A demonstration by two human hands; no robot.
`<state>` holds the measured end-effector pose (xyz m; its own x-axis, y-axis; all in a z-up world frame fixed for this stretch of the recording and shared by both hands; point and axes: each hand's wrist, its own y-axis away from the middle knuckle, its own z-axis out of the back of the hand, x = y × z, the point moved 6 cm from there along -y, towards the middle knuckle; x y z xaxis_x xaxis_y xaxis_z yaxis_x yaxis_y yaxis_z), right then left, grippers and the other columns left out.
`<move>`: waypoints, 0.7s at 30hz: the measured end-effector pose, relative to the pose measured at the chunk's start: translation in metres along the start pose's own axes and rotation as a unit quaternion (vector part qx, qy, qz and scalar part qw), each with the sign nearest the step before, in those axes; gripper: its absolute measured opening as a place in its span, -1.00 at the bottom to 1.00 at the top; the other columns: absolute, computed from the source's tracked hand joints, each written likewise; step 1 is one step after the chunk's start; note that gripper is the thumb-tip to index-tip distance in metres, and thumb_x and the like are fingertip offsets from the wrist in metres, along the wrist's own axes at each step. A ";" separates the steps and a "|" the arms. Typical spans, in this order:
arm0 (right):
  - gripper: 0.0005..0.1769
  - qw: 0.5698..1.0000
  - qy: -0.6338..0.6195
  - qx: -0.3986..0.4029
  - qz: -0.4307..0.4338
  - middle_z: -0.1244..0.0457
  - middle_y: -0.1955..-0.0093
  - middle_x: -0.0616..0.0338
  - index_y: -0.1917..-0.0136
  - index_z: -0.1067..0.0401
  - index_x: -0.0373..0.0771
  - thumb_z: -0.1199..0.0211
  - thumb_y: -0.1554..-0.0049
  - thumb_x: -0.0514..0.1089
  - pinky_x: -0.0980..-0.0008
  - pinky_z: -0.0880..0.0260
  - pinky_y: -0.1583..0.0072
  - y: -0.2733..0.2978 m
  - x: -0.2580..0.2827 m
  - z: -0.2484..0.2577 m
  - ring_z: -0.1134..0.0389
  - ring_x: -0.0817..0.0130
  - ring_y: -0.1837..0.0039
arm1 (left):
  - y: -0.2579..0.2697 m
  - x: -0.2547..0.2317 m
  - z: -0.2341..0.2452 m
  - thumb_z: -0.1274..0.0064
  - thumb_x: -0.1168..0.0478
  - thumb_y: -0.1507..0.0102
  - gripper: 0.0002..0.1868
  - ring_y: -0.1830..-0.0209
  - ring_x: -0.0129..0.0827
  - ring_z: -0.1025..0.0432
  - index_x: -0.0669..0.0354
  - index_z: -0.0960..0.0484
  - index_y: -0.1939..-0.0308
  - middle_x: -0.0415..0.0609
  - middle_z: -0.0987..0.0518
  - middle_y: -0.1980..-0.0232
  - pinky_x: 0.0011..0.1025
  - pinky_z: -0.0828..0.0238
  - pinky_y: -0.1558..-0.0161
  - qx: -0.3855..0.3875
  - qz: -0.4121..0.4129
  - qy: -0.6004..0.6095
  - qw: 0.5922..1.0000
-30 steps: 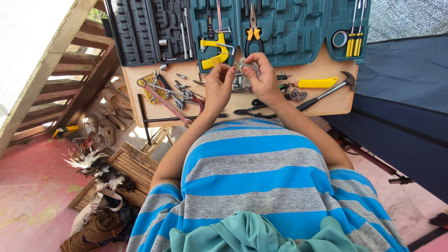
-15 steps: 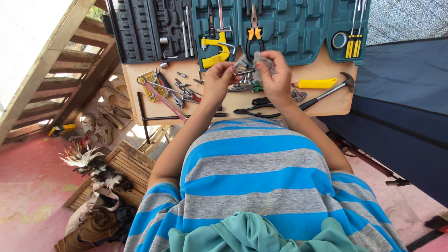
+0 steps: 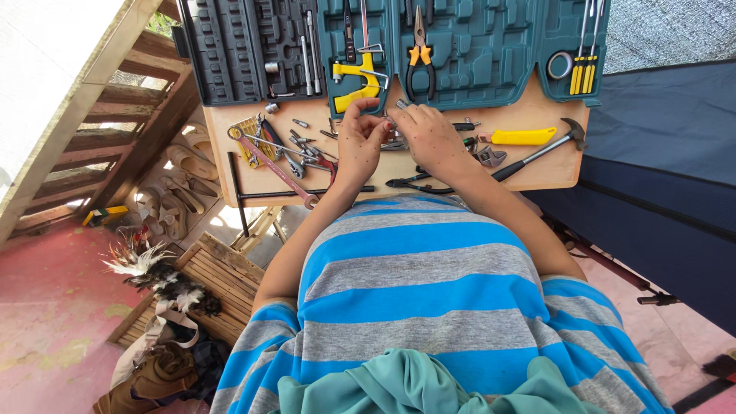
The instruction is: The person sets down a saw frame and cleans various metal tool parts and an allen wrench set by wiping them with a cloth by hand.
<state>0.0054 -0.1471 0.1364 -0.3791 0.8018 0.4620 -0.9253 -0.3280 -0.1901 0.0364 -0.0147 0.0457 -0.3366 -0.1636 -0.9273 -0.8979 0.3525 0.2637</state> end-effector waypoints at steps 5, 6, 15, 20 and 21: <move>-0.71 0.996 -0.070 0.035 -0.044 -0.27 0.03 -0.03 -0.18 -0.38 -0.34 -0.18 -0.17 -0.30 0.11 -0.32 -0.09 0.010 -0.010 -0.006 -0.31 0.02 -0.07 | 0.010 -0.019 -0.003 -0.07 0.46 -0.37 -0.70 0.24 -0.55 -0.49 0.29 -0.40 -0.16 -0.07 -0.62 0.22 -0.55 -0.49 0.16 0.013 -0.002 -0.069 0.998; -0.71 0.996 -0.070 0.034 -0.044 -0.27 0.03 -0.03 -0.18 -0.38 -0.34 -0.18 -0.17 -0.30 0.11 -0.32 -0.09 0.010 -0.013 -0.003 -0.31 0.02 -0.07 | 0.012 -0.029 -0.002 -0.08 0.46 -0.37 -0.71 0.25 -0.53 -0.49 0.28 -0.42 -0.14 -0.07 -0.62 0.23 -0.53 -0.47 0.18 -0.003 -0.024 -0.119 0.993; -0.72 0.878 -0.424 0.048 -0.215 -0.37 -0.08 -0.12 -0.27 -0.41 -0.27 -0.07 -0.35 -0.15 0.15 -0.40 -0.07 -0.001 -0.042 0.004 -0.37 -0.07 -0.07 | 0.014 -0.076 -0.018 -0.05 0.50 -0.32 -0.67 0.11 -0.20 -0.61 0.23 -0.43 -0.13 0.06 -0.66 0.16 -0.33 -0.50 0.10 0.099 -0.124 -0.304 0.939; -0.75 0.956 -0.193 0.180 -0.130 -0.36 -0.02 -0.18 -0.11 -0.39 -0.33 -0.18 -0.27 -0.10 0.03 -0.36 -0.08 0.013 -0.040 -0.031 -0.39 -0.15 -0.10 | 0.013 -0.076 -0.012 -0.08 0.46 -0.31 -0.71 0.16 -0.17 -0.61 0.21 -0.44 -0.08 0.08 -0.68 0.19 -0.34 -0.50 0.14 0.087 -0.114 -0.317 0.937; -0.75 0.957 -0.192 0.177 -0.130 -0.36 -0.02 -0.18 -0.11 -0.39 -0.33 -0.18 -0.27 -0.10 0.03 -0.36 -0.08 0.018 -0.051 -0.034 -0.39 -0.15 -0.10 | 0.010 -0.083 -0.002 -0.06 0.48 -0.32 -0.73 0.16 -0.19 -0.63 0.22 -0.46 -0.07 0.08 -0.68 0.19 -0.35 -0.52 0.12 0.042 -0.117 -0.318 0.940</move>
<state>0.0078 -0.1768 0.0802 -0.0464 0.6593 0.7504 -0.9046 -0.3463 0.2484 0.0551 0.0009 0.1258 0.1292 0.3298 -0.9352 -0.8919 0.4508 0.0358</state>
